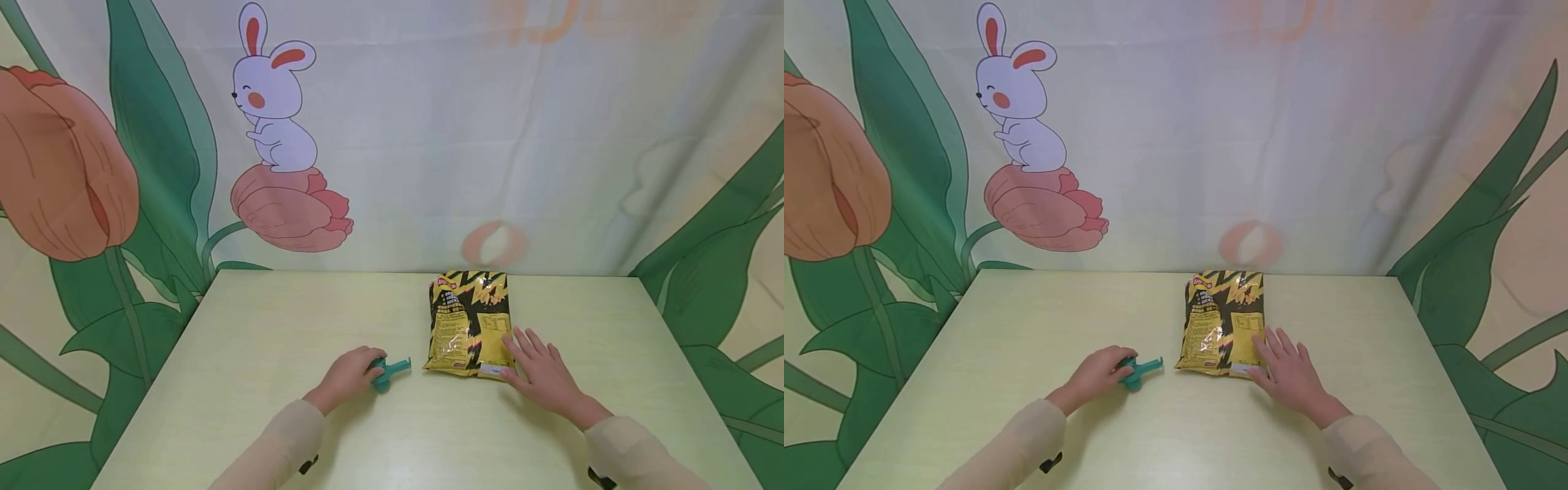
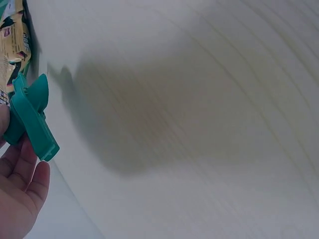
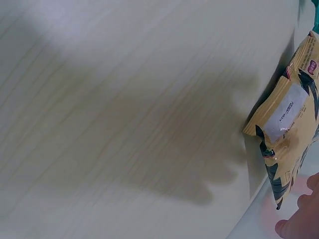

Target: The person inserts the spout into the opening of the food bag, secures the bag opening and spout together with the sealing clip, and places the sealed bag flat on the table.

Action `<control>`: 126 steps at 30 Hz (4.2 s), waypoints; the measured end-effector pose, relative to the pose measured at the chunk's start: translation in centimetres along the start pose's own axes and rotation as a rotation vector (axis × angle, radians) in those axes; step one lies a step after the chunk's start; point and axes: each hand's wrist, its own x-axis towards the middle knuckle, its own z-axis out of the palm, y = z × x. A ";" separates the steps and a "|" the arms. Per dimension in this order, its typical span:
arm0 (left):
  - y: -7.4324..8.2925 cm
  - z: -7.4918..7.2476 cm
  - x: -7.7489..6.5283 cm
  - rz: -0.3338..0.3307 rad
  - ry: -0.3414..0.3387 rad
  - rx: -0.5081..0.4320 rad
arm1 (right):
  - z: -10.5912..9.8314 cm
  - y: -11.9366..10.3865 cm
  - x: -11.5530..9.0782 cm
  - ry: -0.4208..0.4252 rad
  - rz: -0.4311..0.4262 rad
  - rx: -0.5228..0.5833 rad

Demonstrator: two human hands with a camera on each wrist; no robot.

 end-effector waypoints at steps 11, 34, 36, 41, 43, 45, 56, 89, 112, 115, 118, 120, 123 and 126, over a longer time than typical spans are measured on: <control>1.3 -0.2 0.1 0.028 -0.027 0.037 | 0.2 -0.4 -0.2 0.014 -0.045 0.008; 3.5 -0.9 0.0 0.102 -0.057 0.062 | 0.5 -1.6 -0.1 0.033 -0.132 0.033; 3.6 -0.9 0.1 0.105 -0.059 0.066 | 0.5 -1.7 -0.1 0.029 -0.133 0.039; 4.0 -0.9 0.1 0.115 -0.063 0.068 | 0.6 -1.9 0.0 0.053 -0.159 0.047; 4.1 -0.9 0.1 0.118 -0.064 0.063 | 0.6 -2.1 0.0 0.063 -0.169 0.050; 4.3 -0.9 0.0 0.122 -0.065 0.054 | 0.6 -2.2 0.0 0.070 -0.176 0.051; 5.1 -0.5 0.1 0.145 -0.077 0.034 | 1.0 -2.9 -0.1 0.061 -0.194 0.072; 7.3 0.2 0.5 0.180 -0.101 0.016 | 1.7 -5.2 0.0 0.121 -0.221 0.115; 8.3 0.4 0.7 0.222 -0.092 0.037 | 2.4 -6.0 0.1 0.185 -0.268 0.110; 8.3 0.3 0.7 0.226 -0.089 0.038 | 2.3 -6.1 0.1 0.185 -0.273 0.107; 8.3 0.2 0.6 0.230 -0.085 0.040 | 2.4 -6.1 0.2 0.202 -0.283 0.106; 8.2 0.3 0.6 0.231 -0.082 0.041 | 2.5 -6.2 0.2 0.210 -0.287 0.111; 8.2 0.3 0.6 0.234 -0.077 0.030 | 2.6 -6.2 0.3 0.215 -0.288 0.115; 8.1 0.4 0.5 0.232 -0.075 0.011 | 2.7 -6.3 0.3 0.218 -0.292 0.118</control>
